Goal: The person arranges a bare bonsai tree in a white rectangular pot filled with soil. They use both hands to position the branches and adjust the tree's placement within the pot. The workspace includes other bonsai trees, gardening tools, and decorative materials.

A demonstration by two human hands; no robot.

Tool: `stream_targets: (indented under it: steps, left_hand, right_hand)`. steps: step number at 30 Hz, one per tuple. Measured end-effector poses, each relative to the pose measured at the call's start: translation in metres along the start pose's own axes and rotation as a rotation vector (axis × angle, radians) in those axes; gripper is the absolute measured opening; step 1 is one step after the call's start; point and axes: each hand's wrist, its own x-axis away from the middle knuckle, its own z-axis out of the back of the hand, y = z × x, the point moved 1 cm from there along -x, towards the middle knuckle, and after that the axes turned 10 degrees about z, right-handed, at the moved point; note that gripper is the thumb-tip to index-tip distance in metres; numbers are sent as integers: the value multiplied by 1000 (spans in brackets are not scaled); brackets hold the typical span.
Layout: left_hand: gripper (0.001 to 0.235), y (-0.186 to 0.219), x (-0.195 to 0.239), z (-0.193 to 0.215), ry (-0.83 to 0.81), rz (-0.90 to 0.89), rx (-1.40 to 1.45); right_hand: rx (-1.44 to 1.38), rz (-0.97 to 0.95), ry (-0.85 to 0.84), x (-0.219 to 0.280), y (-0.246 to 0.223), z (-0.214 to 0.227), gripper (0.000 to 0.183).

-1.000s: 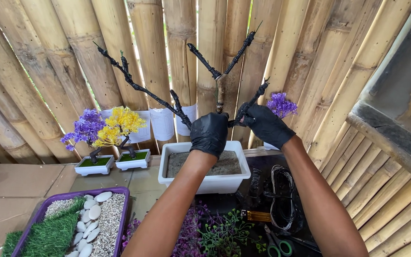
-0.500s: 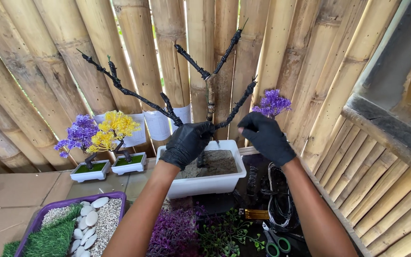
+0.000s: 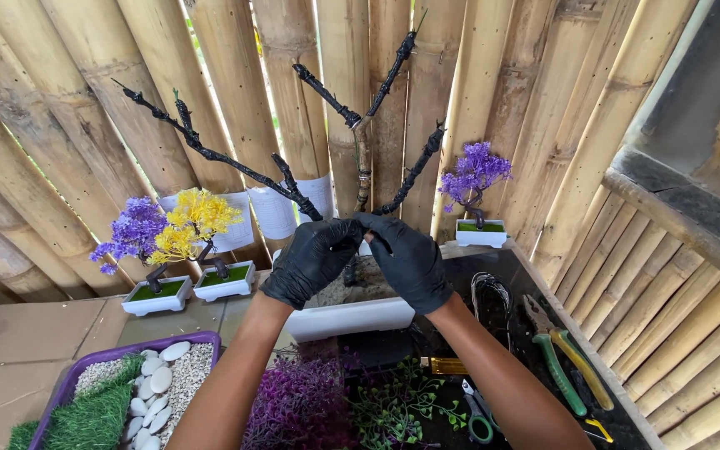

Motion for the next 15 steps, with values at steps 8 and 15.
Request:
stream_targets:
  steps: [8, 15]
  left_hand:
    - [35, 8, 17, 0, 25, -30, -133]
    - [58, 54, 33, 11, 225, 6, -253]
  right_hand:
    - [-63, 98, -262, -20, -7, 7, 35]
    - [-299, -5, -173, -21, -2, 19, 30]
